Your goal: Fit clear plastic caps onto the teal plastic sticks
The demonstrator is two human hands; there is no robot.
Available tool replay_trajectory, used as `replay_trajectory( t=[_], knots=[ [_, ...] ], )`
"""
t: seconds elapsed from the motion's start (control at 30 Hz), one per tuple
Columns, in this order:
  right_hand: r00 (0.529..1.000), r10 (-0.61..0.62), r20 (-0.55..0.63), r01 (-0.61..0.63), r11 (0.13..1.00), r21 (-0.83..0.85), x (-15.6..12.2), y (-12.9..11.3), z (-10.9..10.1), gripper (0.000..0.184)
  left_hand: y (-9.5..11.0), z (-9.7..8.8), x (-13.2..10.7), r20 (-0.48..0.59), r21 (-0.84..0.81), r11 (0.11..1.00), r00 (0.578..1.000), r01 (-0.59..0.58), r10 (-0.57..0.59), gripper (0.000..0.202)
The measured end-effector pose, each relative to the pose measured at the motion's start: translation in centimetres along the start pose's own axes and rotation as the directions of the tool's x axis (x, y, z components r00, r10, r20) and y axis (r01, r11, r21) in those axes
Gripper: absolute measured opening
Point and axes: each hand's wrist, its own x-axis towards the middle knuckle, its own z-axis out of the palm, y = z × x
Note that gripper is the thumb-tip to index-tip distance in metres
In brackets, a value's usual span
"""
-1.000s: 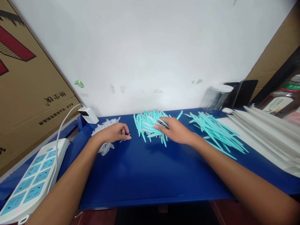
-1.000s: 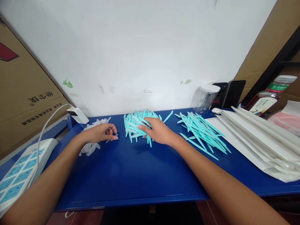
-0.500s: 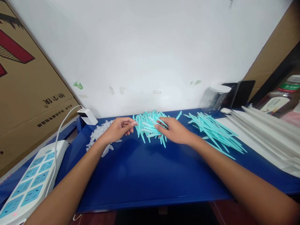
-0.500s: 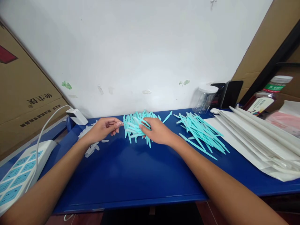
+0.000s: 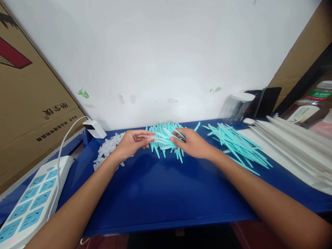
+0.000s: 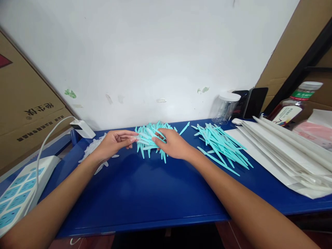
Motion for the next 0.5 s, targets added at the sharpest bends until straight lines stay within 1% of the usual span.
replay_trajectory(
  t=[0.13,0.3,0.5],
  knots=[
    [1.0,-0.017,0.003,0.017,1.0,-0.002,0.07,-0.08,0.07,0.033,0.15,0.25,-0.06,-0.009,-0.017,1.0,1.0,-0.002,0.001,0.049],
    [0.999,-0.042,-0.022,0.04,0.997,-0.062,0.03,0.16,-0.15,0.032,0.09,0.24,0.03,-0.01,-0.043,0.999,1.0,-0.021,0.02,0.046],
    [0.995,-0.09,-0.031,0.086,0.989,-0.118,-0.09,0.24,-0.06,0.029,0.27,0.62,-0.11,0.008,-0.092,0.995,1.0,0.029,-0.028,0.049]
  ],
)
